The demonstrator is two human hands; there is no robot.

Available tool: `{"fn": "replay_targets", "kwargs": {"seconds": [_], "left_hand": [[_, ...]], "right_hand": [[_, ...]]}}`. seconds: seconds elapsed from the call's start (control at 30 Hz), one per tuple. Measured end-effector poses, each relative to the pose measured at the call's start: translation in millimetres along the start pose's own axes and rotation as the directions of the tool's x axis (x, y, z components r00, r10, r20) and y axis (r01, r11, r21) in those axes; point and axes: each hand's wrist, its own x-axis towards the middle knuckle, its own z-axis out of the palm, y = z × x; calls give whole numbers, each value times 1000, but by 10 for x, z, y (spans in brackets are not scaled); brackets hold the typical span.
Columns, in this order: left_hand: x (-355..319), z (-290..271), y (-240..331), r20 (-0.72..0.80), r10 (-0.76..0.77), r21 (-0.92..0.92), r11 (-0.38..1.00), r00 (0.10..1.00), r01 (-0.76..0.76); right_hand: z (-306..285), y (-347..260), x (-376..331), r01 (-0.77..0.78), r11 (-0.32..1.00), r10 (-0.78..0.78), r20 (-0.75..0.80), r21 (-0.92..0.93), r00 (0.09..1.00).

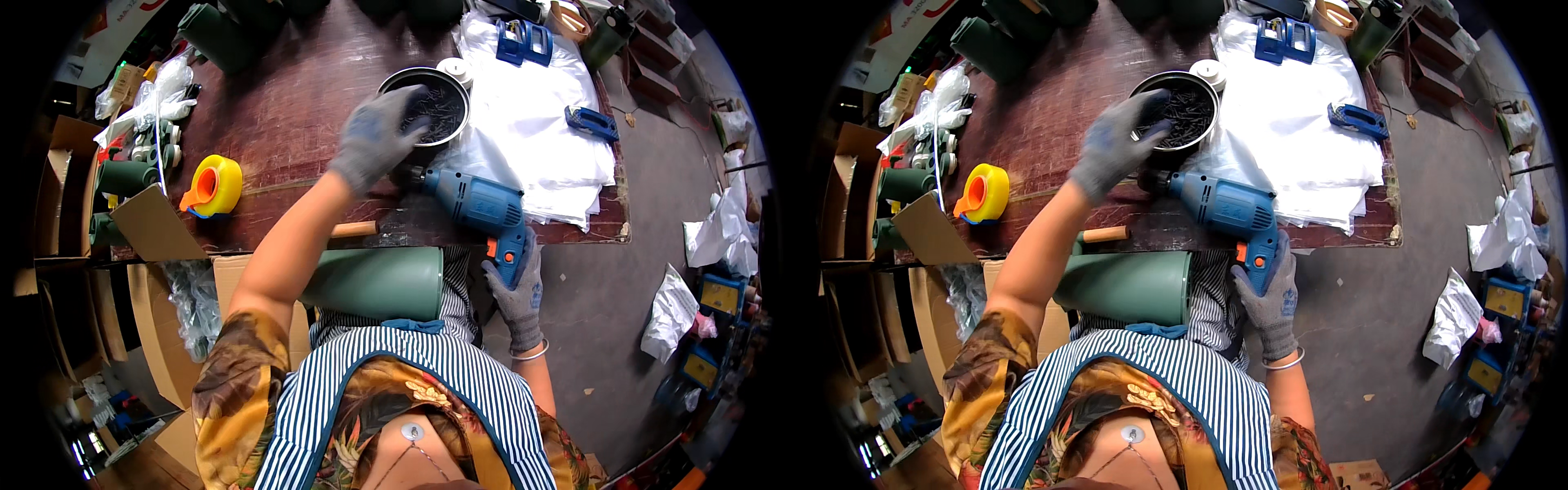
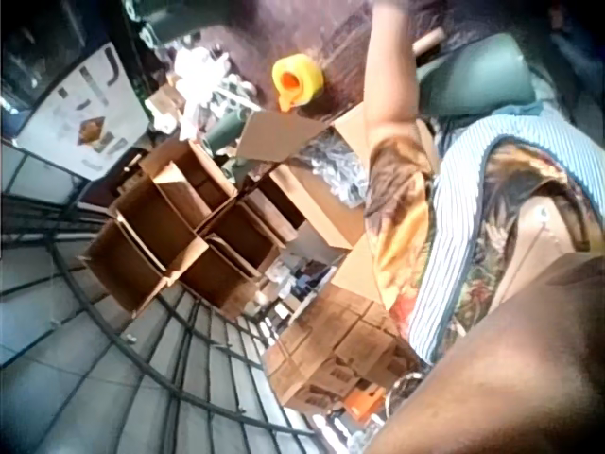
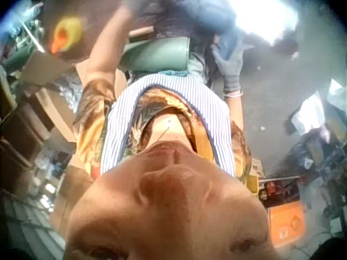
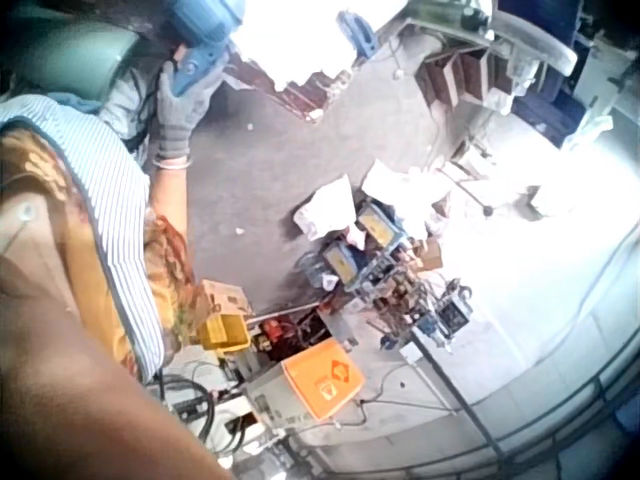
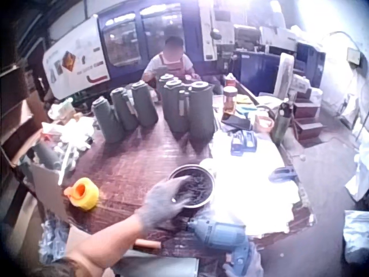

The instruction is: The person assembles green jugs by picking them up from a pile, using a power drill to drive a screw through a wooden handle, placing the assembled jug in a plastic bag, and then setting the bag inside a cardboard box.

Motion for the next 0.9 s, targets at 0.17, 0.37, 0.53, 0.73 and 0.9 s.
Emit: {"fn": "replay_targets", "kwargs": {"seconds": [0.17, 0.37, 0.53, 0.73, 0.9], "left_hand": [[547, 606, 114, 281, -246, 476, 875, 928, 88], [451, 617, -151, 196, -216, 115, 974, 957, 196], [391, 471, -408, 172, -220, -379, 885, 960, 271], [176, 58, -438, 465, -247, -823, 234, 850, 518], [-142, -42, -710, 527, -125, -836, -251, 841, 487]], "right_hand": [[3, 17, 12, -9, 999, 8, -19, -32, 1000], [32, 82, 34, 11, 1000, -11, -34, -11, 999], [17, 79, 48, 44, 997, -45, -27, -56, 999], [17, 89, 46, 0, 1000, 1, -21, 5, 1000], [64, 134, 28, 14, 999, -13, -38, 36, 999]]}}
